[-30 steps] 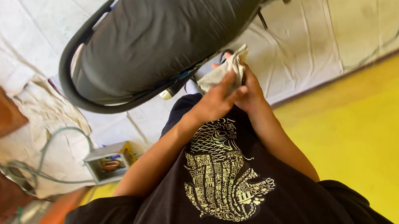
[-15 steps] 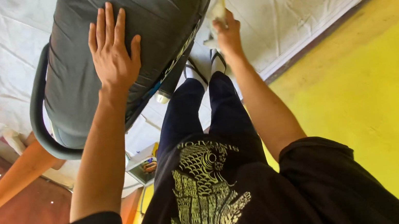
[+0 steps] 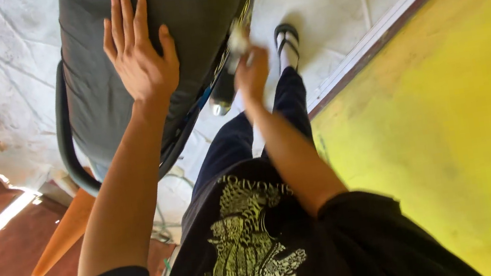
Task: The person wipes the black seat of a motorcycle with a white cloth. They use their left hand to scrub the surface while their right hand holds the seat steady. The person moves around the seat to clean different sections, including the sides and the rear.
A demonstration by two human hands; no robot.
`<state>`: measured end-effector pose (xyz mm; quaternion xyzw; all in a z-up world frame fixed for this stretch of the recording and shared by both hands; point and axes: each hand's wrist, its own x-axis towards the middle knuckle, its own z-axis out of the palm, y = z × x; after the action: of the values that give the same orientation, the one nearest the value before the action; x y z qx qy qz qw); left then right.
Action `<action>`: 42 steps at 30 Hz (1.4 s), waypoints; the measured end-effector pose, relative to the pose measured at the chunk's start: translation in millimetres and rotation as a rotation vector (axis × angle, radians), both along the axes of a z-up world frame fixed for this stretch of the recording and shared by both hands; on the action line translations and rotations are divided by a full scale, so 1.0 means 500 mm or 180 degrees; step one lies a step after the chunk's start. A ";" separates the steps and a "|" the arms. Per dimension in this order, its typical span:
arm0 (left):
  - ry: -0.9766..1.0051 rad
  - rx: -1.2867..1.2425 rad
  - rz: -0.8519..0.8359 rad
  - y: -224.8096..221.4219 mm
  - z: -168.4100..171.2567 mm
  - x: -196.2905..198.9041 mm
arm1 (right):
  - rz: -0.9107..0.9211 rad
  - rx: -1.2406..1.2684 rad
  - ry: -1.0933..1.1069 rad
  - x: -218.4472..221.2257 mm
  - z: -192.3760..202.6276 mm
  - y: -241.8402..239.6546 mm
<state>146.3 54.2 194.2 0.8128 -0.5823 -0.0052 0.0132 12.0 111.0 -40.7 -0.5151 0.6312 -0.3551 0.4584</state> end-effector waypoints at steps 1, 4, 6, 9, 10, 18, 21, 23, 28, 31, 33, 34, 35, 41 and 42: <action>0.0006 -0.0111 -0.0008 0.000 0.003 0.011 | -0.0152 -0.0288 0.0034 0.003 -0.031 -0.063; -0.0045 -0.0255 -0.0105 0.007 -0.018 0.023 | -0.0609 -0.0570 -0.0099 0.013 -0.029 -0.189; -0.0109 -0.0231 -0.0136 0.002 -0.021 0.032 | -0.0861 -0.0512 -0.0275 0.032 0.019 -0.181; -0.0063 -0.0303 -0.0115 0.011 -0.025 0.035 | -0.0553 -0.0746 0.0144 0.057 0.110 -0.024; -0.0127 -0.0252 -0.0110 0.010 -0.031 0.041 | -0.0350 -0.0712 -0.0050 0.058 0.154 0.038; -0.0274 -0.0051 -0.0192 0.006 -0.041 0.057 | -0.0469 -0.0207 -0.0640 0.075 0.147 0.074; -0.0313 -0.0076 -0.0182 0.002 -0.042 0.055 | -0.0557 0.0306 -0.0417 0.052 0.069 -0.095; -0.0233 -0.0092 -0.0127 0.001 -0.042 0.058 | -0.0818 0.0580 -0.0776 0.055 0.012 -0.170; -0.0251 0.0011 -0.0098 0.004 -0.041 0.056 | -0.0582 -0.0273 -0.0842 0.073 0.139 0.048; -0.0215 0.0037 -0.0070 -0.002 -0.041 0.056 | -0.0390 -0.0508 -0.0893 0.084 0.179 0.127; -0.0202 0.0084 -0.0067 0.003 -0.039 0.053 | -0.0353 -0.0247 -0.0955 0.078 0.170 0.104; -0.0187 0.0116 -0.0062 0.000 -0.035 0.051 | -0.0491 0.0097 -0.0913 0.077 0.147 0.056; -0.0172 0.0148 -0.0057 -0.002 -0.032 0.050 | -0.0626 0.0443 -0.0869 0.076 0.124 0.008; -0.0117 0.0213 0.0034 -0.009 -0.020 0.039 | -0.0244 0.1140 -0.0733 0.010 -0.043 -0.336; -0.0121 0.0226 0.0038 -0.009 -0.021 0.038 | -0.0240 0.1154 -0.0736 0.005 -0.029 -0.330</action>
<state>165.1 49.5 183.8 0.8162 -0.5771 -0.0104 -0.0267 14.6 -54.0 -55.5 -0.3561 0.6468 -0.3094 0.5993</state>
